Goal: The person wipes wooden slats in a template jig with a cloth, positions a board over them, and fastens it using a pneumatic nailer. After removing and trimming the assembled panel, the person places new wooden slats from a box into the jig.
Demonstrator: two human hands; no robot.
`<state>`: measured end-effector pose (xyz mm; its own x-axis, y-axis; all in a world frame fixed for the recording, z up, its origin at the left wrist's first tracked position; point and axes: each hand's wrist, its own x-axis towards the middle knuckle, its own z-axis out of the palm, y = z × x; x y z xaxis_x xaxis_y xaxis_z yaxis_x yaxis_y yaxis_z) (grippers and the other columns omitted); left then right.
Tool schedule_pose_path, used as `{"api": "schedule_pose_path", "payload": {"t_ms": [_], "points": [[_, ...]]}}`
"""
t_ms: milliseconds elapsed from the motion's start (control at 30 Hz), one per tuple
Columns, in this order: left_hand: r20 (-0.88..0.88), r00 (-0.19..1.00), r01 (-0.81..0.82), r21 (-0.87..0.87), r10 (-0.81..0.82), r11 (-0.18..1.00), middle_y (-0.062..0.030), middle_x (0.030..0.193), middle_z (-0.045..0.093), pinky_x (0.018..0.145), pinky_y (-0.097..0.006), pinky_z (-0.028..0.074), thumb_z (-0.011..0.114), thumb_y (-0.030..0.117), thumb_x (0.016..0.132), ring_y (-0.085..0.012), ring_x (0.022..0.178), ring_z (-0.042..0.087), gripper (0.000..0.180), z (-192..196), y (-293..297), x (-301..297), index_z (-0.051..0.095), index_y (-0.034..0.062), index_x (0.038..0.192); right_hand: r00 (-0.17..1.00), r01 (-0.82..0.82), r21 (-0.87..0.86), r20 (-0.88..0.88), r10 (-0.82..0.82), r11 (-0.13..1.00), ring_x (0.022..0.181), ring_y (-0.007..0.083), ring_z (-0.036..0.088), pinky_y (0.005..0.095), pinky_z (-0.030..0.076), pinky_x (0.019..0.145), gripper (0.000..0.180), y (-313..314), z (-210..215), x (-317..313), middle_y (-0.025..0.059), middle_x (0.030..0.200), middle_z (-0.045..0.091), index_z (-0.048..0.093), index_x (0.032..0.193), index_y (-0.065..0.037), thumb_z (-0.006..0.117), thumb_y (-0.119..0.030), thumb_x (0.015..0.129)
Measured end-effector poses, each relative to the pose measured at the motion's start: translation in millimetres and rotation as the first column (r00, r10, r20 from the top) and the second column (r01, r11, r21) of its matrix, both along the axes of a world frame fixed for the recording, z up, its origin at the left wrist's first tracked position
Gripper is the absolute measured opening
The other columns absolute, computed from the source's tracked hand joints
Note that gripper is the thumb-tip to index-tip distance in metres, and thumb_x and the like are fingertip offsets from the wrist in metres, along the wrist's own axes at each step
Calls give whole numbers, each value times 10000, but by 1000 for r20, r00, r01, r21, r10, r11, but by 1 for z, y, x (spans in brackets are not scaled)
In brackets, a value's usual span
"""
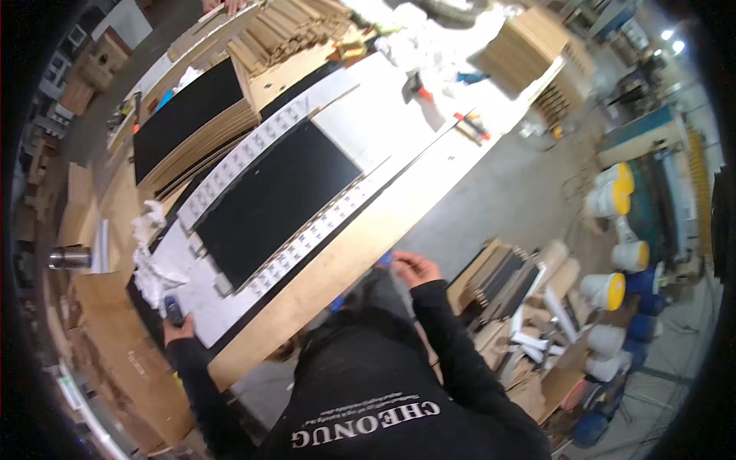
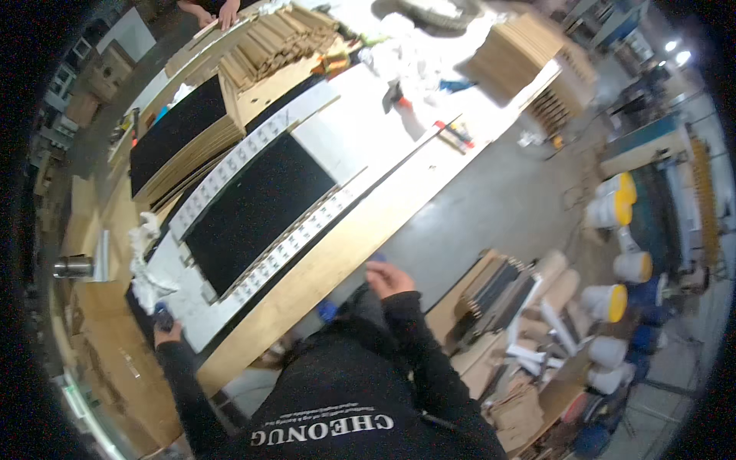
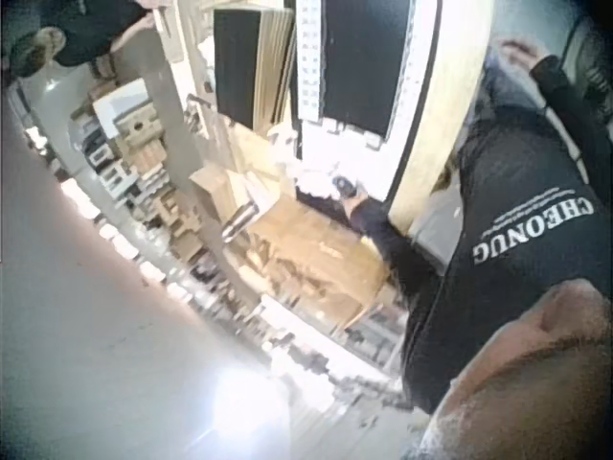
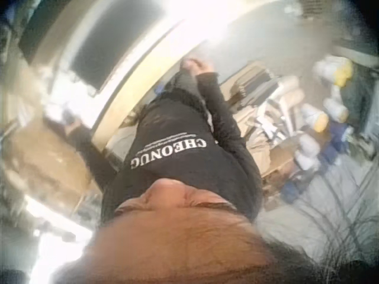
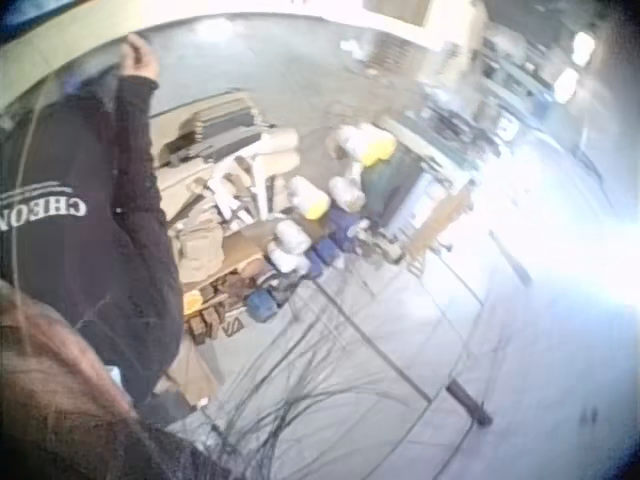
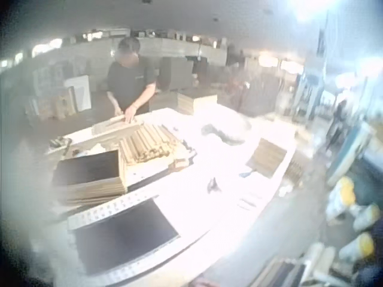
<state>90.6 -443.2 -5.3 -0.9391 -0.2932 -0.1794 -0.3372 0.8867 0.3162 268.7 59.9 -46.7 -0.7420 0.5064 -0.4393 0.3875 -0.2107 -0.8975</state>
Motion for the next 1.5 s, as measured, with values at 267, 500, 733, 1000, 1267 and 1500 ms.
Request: {"api": "schedule_pose_path", "payload": {"t_ms": [267, 500, 733, 1000, 1267, 1500], "points": [[-452, 838, 253, -174, -305, 952, -260, 1082, 488, 896, -438, 368, 668, 241, 658, -387, 1004, 468, 591, -88, 7, 32, 461, -43, 1133, 977, -67, 719, -93, 192, 692, 762, 216, 603, 311, 481, 687, 332, 47, -11, -132, 124, 883, 612, 589, 1026, -42, 642, -229, 756], [-286, 948, -57, 276, 139, 960, -274, 1237, 342, 871, -410, 409, 611, 274, 743, -383, 1070, 437, 702, -85, 168, 43, 277, -24, 1284, 979, -85, 806, -41, 198, 586, 746, 241, 558, 316, 460, 689, 319, 41, -34, -200, 170, 875, 517, 623, 997, -49, 638, -240, 742], [-422, 900, -137, -28, 112, 990, -281, 1202, 366, 917, -409, 360, 579, 141, 742, -395, 1080, 421, 643, -44, 230, 58, 263, -60, 1265, 981, -130, 649, -25, 191, 750, 872, 291, 523, 356, 426, 782, 375, 34, -19, -194, 176, 951, 493, 601, 1052, -64, 613, -306, 766], [-330, 879, -235, 331, 345, 914, -262, 1138, 432, 882, -388, 393, 540, 43, 714, -391, 1036, 452, 568, -61, 231, 67, 310, -64, 1222, 977, -122, 641, -59, 207, 758, 790, 242, 511, 319, 432, 715, 347, 31, -11, -180, 150, 901, 476, 591, 1037, -24, 604, -256, 780], [-449, 749, -63, 683, 486, 728, -49, 741, 478, 627, -272, 385, 602, 191, 808, -124, 691, 456, 213, -67, 219, 137, 503, 4, 833, 988, -63, 187, -129, 88, 980, 710, 86, 523, 217, 434, 607, 298, 47, -19, -103, 46, 857, 586, 557, 1060, -10, 593, -172, 812], [-183, 794, -148, 867, 580, 476, -36, 773, 546, 541, -213, 444, 621, 195, 775, -92, 592, 497, 312, 10, 196, 170, 514, 24, 1012, 973, -99, 12, -211, 99, 995, 709, 112, 551, 233, 475, 587, 389, 68, 45, -47, 51, 847, 593, 525, 1131, -9, 618, -186, 797]]}}
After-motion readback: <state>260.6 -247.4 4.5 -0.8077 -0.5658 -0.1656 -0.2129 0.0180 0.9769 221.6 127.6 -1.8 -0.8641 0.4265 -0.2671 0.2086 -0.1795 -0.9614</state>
